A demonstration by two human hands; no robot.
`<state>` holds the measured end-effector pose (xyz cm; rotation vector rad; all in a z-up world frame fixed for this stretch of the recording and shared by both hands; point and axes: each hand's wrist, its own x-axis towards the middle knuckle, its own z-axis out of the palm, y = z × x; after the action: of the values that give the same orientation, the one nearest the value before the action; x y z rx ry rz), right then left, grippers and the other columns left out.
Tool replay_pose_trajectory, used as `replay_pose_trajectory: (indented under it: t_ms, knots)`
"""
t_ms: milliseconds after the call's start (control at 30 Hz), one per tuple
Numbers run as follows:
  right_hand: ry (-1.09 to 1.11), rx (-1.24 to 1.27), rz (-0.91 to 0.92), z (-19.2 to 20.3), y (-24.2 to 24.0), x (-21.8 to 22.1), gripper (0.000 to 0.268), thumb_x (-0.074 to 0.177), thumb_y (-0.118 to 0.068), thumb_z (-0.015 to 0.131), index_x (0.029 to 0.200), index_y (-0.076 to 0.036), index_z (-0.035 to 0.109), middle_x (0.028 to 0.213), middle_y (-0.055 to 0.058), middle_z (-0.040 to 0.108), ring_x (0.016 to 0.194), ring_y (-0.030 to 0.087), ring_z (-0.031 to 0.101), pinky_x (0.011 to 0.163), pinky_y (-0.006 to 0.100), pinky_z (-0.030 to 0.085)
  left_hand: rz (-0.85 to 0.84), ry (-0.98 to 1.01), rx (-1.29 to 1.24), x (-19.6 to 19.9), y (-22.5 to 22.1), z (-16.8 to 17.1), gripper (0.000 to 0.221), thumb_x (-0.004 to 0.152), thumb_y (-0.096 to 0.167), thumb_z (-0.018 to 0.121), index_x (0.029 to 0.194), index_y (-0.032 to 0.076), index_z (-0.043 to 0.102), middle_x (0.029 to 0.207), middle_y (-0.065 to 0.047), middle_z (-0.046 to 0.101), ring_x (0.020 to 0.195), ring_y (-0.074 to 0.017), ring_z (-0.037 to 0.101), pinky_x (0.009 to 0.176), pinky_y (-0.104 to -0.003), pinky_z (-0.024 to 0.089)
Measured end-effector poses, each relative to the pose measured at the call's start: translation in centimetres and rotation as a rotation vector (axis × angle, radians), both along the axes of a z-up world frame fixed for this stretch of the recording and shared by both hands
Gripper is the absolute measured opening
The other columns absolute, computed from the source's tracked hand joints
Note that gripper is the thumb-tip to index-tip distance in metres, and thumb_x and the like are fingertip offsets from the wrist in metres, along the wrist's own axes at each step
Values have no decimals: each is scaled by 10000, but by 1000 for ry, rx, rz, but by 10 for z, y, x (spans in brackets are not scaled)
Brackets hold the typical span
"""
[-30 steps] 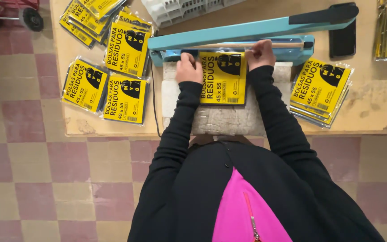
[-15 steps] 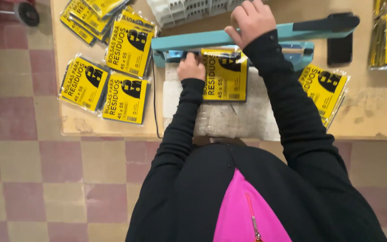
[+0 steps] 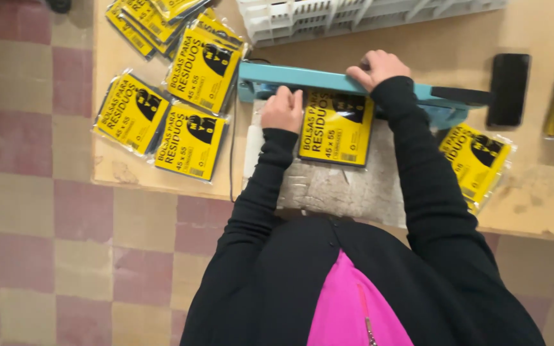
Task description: Sealing stacks of plastic bags using a thermal heat sealer and organizing them into piles.
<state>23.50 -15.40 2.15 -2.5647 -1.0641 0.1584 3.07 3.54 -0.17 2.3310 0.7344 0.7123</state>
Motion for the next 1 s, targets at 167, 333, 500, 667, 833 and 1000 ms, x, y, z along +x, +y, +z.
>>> replay_pose_trajectory:
  t_ms: [167, 333, 500, 667, 833, 1000]
  knots:
    - [-70, 35, -13, -9, -5, -10, 450, 971, -571, 715, 1018, -124, 731, 1036, 103, 698, 957, 346, 641, 785, 476, 522, 287, 6, 71, -17, 127, 17, 290, 976, 317, 714, 850, 106, 560, 772, -91, 626, 755, -341, 619, 674, -484, 486]
    - [-121, 59, -5, -5, -7, -8, 413, 1018, -546, 730, 978, -135, 714, 1021, 53, 702, 980, 309, 645, 782, 449, 522, 281, 201, 464, -18, 282, -93, 428, 720, 331, 816, 993, 60, 629, 926, -151, 674, 912, -405, 627, 780, -505, 506]
    - [-172, 51, 9, -5, -7, -9, 422, 1021, -556, 733, 964, -138, 713, 1019, 38, 701, 968, 289, 643, 781, 434, 519, 193, 499, 49, -11, 340, -104, 300, 802, 332, 833, 928, 87, 715, 908, -136, 723, 863, -374, 677, 804, -468, 528]
    - [-168, 61, -17, -5, -7, -11, 448, 994, -593, 744, 946, -150, 706, 976, 24, 703, 948, 278, 637, 780, 437, 499, 178, 374, -27, -6, 355, -117, 134, 844, 238, 764, 871, 115, 718, 848, -130, 747, 812, -337, 707, 760, -430, 548]
    - [-165, 61, -29, -3, -5, -12, 451, 990, -595, 729, 945, -147, 710, 967, 27, 702, 960, 284, 623, 812, 448, 480, 90, 221, 56, -8, 334, -99, 141, 973, 172, 663, 987, 62, 577, 865, -179, 708, 820, -409, 681, 744, -490, 532]
    - [-134, 88, -13, 7, -1, -15, 440, 961, -585, 715, 928, -146, 722, 961, 33, 714, 959, 291, 618, 790, 459, 468, 45, 8, 126, -23, 279, -31, 110, 1073, 139, 576, 1086, 50, 513, 931, -209, 693, 863, -451, 664, 723, -504, 516]
